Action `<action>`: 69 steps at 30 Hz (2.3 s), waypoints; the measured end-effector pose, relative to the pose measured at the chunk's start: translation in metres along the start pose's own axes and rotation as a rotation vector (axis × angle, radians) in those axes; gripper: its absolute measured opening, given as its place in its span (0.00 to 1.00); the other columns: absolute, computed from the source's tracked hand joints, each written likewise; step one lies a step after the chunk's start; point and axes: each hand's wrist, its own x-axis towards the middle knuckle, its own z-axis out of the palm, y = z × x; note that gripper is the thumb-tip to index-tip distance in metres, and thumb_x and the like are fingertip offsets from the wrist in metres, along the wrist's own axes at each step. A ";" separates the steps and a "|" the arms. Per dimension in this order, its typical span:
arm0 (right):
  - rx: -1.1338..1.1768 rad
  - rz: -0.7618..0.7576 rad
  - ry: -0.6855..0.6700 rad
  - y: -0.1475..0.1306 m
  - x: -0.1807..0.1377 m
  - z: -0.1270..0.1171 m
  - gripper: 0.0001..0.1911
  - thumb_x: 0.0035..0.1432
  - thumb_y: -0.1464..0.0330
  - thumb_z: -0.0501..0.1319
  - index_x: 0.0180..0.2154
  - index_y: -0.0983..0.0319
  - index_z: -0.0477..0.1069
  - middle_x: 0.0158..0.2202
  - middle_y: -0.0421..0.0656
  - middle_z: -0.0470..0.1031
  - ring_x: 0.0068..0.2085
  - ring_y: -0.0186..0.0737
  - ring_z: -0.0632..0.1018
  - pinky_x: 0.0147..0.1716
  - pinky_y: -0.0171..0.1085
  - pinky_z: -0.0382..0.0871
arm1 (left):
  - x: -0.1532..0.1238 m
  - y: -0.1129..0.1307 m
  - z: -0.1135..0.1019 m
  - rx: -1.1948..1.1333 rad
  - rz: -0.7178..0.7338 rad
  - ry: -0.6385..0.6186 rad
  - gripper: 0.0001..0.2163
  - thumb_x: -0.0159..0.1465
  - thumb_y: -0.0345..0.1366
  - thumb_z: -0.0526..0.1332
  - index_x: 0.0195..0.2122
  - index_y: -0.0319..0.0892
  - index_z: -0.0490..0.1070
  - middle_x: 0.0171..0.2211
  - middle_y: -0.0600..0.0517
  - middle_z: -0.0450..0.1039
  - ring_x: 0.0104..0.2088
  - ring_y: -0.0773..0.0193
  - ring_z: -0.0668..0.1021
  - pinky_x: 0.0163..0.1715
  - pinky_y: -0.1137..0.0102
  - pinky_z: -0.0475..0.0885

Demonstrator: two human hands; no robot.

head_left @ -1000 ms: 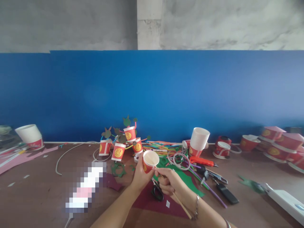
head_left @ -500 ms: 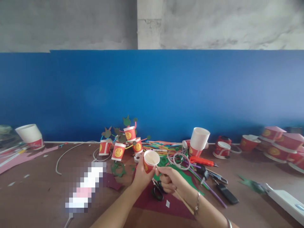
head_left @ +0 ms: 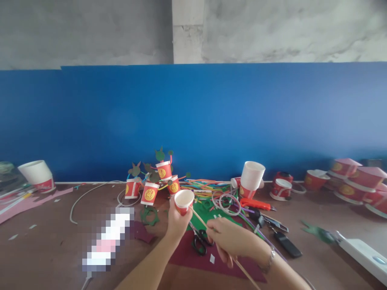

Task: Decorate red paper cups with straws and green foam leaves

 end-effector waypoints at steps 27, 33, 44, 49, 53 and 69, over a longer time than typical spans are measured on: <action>-0.509 -0.064 0.372 0.028 0.037 0.028 0.35 0.47 0.82 0.49 0.60 0.73 0.54 0.54 0.59 0.66 0.54 0.49 0.70 0.49 0.39 0.61 | -0.003 -0.010 0.000 -0.058 -0.017 -0.100 0.24 0.52 0.35 0.66 0.49 0.41 0.61 0.43 0.46 0.71 0.43 0.57 0.76 0.45 0.64 0.70; -0.355 -0.038 0.473 0.020 0.013 -0.017 0.31 0.48 0.79 0.48 0.56 0.65 0.59 0.52 0.51 0.71 0.53 0.46 0.72 0.49 0.40 0.62 | -0.004 -0.004 -0.002 0.023 -0.026 -0.102 0.25 0.52 0.34 0.65 0.50 0.40 0.60 0.43 0.46 0.71 0.43 0.57 0.76 0.45 0.62 0.70; -0.352 -0.287 0.473 -0.004 0.003 -0.012 0.26 0.56 0.76 0.49 0.55 0.58 0.67 0.47 0.47 0.75 0.49 0.46 0.74 0.48 0.41 0.65 | -0.015 0.003 -0.001 0.024 0.126 -0.412 0.31 0.55 0.37 0.64 0.58 0.39 0.54 0.51 0.40 0.67 0.51 0.51 0.72 0.51 0.57 0.66; -0.443 -0.230 0.468 0.006 0.012 -0.007 0.25 0.55 0.76 0.50 0.54 0.59 0.68 0.46 0.49 0.75 0.49 0.46 0.74 0.46 0.39 0.65 | -0.015 -0.003 -0.002 0.047 0.153 -0.445 0.31 0.55 0.40 0.63 0.58 0.39 0.53 0.53 0.39 0.65 0.52 0.50 0.70 0.52 0.56 0.65; -0.459 -0.223 0.479 0.009 0.015 -0.006 0.25 0.55 0.76 0.49 0.52 0.58 0.69 0.45 0.48 0.75 0.48 0.45 0.74 0.45 0.38 0.64 | -0.014 -0.002 -0.002 0.032 0.142 -0.456 0.31 0.56 0.41 0.63 0.58 0.39 0.54 0.53 0.39 0.65 0.52 0.49 0.71 0.51 0.56 0.65; -0.729 -0.141 0.438 0.020 0.024 0.006 0.36 0.42 0.83 0.50 0.55 0.60 0.64 0.39 0.48 0.71 0.37 0.42 0.73 0.34 0.34 0.61 | -0.012 0.008 -0.005 0.061 0.131 -0.532 0.25 0.54 0.30 0.63 0.53 0.42 0.59 0.48 0.45 0.69 0.48 0.55 0.73 0.51 0.61 0.67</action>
